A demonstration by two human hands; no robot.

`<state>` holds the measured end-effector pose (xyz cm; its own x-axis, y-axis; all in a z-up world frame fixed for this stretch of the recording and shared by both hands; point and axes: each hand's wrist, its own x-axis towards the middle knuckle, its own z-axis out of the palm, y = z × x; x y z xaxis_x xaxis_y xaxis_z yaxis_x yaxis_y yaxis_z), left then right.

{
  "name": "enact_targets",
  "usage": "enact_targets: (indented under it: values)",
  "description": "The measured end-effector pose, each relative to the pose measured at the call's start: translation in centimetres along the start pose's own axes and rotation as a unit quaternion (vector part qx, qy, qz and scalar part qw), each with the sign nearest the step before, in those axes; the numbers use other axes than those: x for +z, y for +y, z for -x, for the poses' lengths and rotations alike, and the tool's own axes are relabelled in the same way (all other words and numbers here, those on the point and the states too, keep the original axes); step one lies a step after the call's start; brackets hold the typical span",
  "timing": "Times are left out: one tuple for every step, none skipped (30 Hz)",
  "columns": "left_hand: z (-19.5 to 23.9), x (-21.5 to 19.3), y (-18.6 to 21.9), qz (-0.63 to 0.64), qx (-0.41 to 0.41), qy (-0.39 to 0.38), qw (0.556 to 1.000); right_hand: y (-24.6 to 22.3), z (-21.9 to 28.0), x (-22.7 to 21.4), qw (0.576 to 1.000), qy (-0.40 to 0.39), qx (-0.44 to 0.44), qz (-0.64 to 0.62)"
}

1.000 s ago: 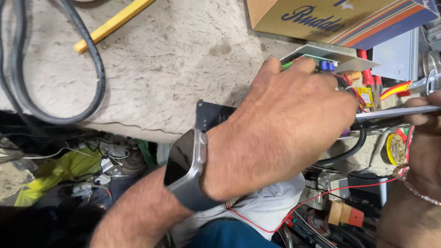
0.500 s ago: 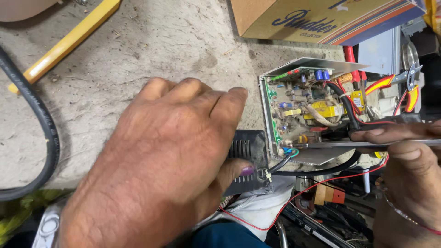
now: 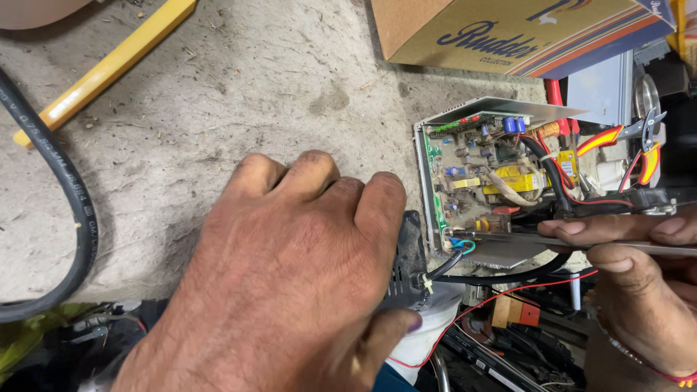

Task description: The person disassembles a metal-cased electronic power supply, removes the circuit board, and uses a screwdriver to adjust components and connections. They reposition the unit and continue manipulating internal parts throughout the clip.

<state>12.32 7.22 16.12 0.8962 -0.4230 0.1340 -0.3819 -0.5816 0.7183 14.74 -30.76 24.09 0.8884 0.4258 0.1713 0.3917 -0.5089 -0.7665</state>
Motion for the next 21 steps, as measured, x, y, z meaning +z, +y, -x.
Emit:
enact_targets:
  values:
    - [0.0, 0.3, 0.2, -0.004, 0.003, 0.006, 1.0, -0.6, -0.7, 0.1, 1.0, -0.021, 0.006, 0.007]
    - [0.0, 0.7, 0.5, -0.014, 0.004, 0.011, 1.0, -1.3, -1.6, 0.2, 0.999, -0.043, 0.012, 0.015]
    - [0.1, 1.2, 1.0, -0.022, 0.001, 0.016, 1.0, -2.0, -2.5, 0.3, 0.997, -0.066, 0.028, -0.007]
    - [0.3, 1.6, 1.5, -0.031, -0.002, 0.021, 0.999, -2.5, -3.5, 0.3, 0.995, -0.089, 0.045, -0.028]
    - [0.5, 2.0, 2.1, -0.049, -0.007, 0.027, 0.998, -2.7, -4.9, -0.1, 0.982, -0.183, 0.031, -0.04]
    - [0.5, 2.4, 2.6, -0.067, -0.015, 0.037, 0.997, -2.8, -6.0, -0.6, 0.96, -0.275, 0.016, -0.051]
    - [0.5, 2.7, 3.3, -0.085, -0.021, 0.045, 0.995, -2.8, -6.8, -1.0, 0.929, -0.364, 0.002, -0.06]
    - [0.4, 3.0, 3.7, -0.098, -0.029, 0.074, 0.992, -2.6, -6.5, -1.1, 0.949, -0.314, 0.02, -0.02]
    - [0.2, 3.3, 4.1, -0.109, -0.038, 0.107, 0.988, -2.4, -5.5, -0.8, 0.964, -0.263, 0.041, 0.021]
    - [0.2, 3.5, 4.4, -0.117, -0.044, 0.138, 0.982, -2.1, -4.7, -0.5, 0.974, -0.21, 0.061, 0.061]
    - [0.3, 3.4, 4.6, -0.113, -0.047, 0.129, 0.984, -2.0, -4.0, -0.2, 0.979, -0.194, 0.034, 0.06]
    - [0.5, 3.3, 4.7, -0.11, -0.049, 0.12, 0.985, -2.1, -3.7, 0.0, 0.982, -0.177, 0.006, 0.059]
    - [0.8, 3.1, 4.8, -0.105, -0.051, 0.11, 0.987, -2.2, -3.5, 0.7, 0.988, -0.151, -0.014, 0.043]
    - [1.0, 2.8, 4.7, -0.074, -0.063, -0.007, 0.995, -2.4, -3.4, 1.7, 0.991, -0.124, -0.035, 0.027]
    - [1.2, 2.6, 4.4, -0.039, -0.07, -0.123, 0.989, -2.6, -3.3, 2.8, 0.995, -0.086, -0.048, -0.003]
    - [1.3, 2.5, 4.2, -0.005, -0.077, -0.238, 0.968, -3.0, -3.6, 3.6, 0.996, -0.06, -0.056, -0.022]
    - [1.4, 2.5, 4.2, -0.013, -0.057, -0.199, 0.978, -3.4, -3.9, 4.2, 0.997, -0.033, -0.065, -0.037]
    - [1.6, 2.6, 4.3, -0.02, -0.037, -0.159, 0.986, -3.7, -4.1, 4.6, 0.997, -0.017, -0.069, -0.042]
    - [1.7, 2.9, 4.1, -0.025, -0.017, -0.123, 0.992, -4.0, -4.2, 4.5, 0.998, -0.027, -0.063, -0.016]
    - [1.8, 3.2, 3.6, -0.022, -0.011, -0.072, 0.997, -3.5, -4.2, 4.6, 0.997, -0.031, -0.068, 0.001]
    - [1.9, 3.4, 3.0, -0.019, -0.004, -0.023, 1.0, -3.5, -4.4, 3.7, 0.995, -0.058, -0.066, 0.048]
